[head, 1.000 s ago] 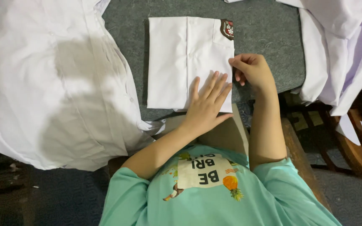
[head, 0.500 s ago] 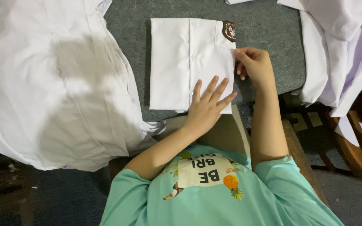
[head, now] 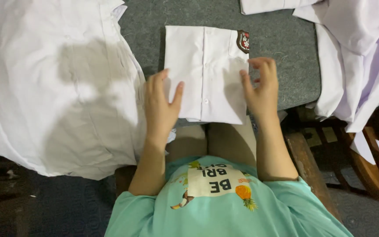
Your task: Folding a white collared shirt and trimming loose threads with scissors on a work surface.
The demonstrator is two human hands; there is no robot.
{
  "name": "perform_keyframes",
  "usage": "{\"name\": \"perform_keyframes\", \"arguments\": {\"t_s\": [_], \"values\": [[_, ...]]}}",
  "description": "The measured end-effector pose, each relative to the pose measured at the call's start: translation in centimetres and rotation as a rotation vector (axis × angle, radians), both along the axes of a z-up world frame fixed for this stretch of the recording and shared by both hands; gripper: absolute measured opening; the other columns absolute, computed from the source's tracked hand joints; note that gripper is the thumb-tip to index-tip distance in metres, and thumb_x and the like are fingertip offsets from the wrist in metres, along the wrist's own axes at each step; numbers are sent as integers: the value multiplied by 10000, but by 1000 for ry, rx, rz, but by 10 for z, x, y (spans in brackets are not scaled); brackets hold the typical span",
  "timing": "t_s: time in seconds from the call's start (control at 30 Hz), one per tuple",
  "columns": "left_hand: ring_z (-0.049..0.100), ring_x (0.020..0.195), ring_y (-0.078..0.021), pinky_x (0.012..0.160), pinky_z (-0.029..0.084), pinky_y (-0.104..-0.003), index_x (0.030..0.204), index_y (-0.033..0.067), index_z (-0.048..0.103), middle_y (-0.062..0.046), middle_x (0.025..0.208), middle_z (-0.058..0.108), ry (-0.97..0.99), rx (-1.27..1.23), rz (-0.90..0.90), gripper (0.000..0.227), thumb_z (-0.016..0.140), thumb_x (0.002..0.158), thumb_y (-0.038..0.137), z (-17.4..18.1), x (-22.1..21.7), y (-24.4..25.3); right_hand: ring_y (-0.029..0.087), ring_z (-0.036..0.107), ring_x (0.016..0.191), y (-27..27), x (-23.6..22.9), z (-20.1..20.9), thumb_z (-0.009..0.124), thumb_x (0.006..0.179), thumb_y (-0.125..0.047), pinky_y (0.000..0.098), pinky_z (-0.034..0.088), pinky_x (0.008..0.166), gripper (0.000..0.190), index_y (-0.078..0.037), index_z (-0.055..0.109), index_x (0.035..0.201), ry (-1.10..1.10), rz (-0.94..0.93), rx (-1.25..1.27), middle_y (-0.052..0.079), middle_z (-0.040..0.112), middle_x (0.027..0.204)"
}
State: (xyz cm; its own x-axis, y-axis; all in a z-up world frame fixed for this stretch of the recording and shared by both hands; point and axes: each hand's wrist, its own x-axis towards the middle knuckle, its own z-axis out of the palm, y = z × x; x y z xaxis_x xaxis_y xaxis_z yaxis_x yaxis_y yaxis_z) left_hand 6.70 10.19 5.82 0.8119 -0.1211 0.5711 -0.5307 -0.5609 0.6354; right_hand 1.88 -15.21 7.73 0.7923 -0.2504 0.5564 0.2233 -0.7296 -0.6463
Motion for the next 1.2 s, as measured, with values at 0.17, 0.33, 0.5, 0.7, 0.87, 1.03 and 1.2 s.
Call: {"name": "perform_keyframes", "arguments": {"t_s": [0.17,0.33,0.5,0.7,0.87,1.03,1.2], "values": [[747,901,-355,737,581,-452,1221,83,644,-154,1033,733,784,124,-3,466,746,935,437,-12,0,47,496,355,1430,63,-13,14,664,1009,-181,668,312,1104,464,-18,537,1425,236,309,-142,239,433,1515],[768,671,-214,578,570,-299,1025,103,695,-87,796,748,911,11,-19,311,786,915,380,-38,-3,61,416,89,1574,82,0,-13,509,1085,-384,731,8,1172,557,-125,428,1571,490,495,-331,144,255,1702],[761,770,-254,631,582,-361,942,65,694,-99,878,764,806,108,-68,276,789,896,320,-25,-9,60,350,270,1557,62,2,-29,435,1112,-371,675,24,1183,464,-139,510,1507,303,595,-174,135,406,1630],[681,586,-166,534,544,-266,944,54,652,-83,778,685,841,-152,-91,296,819,897,293,-53,-4,65,385,371,1487,45,-37,-9,789,894,-409,673,185,1156,573,-160,613,1380,298,532,-240,120,473,1550],[676,762,-271,659,565,-369,1018,-46,700,-214,1014,646,815,-95,-318,353,850,845,224,-32,-15,77,367,293,1533,39,-47,-34,826,848,-355,639,117,1166,676,-190,571,1453,328,517,-330,120,412,1613],[647,754,-255,651,556,-340,994,-39,721,-189,1096,591,710,-112,-362,346,892,815,203,-46,-19,78,331,303,1543,31,-44,-39,764,929,-264,619,116,1161,517,-220,621,1423,293,510,-350,106,444,1606],[652,715,-201,582,542,-263,924,-3,745,-137,1062,602,596,-133,-343,259,890,820,185,-39,-30,73,320,322,1546,25,-43,-35,762,926,-214,608,127,1163,475,-236,657,1390,272,545,-355,94,477,1601]]}}
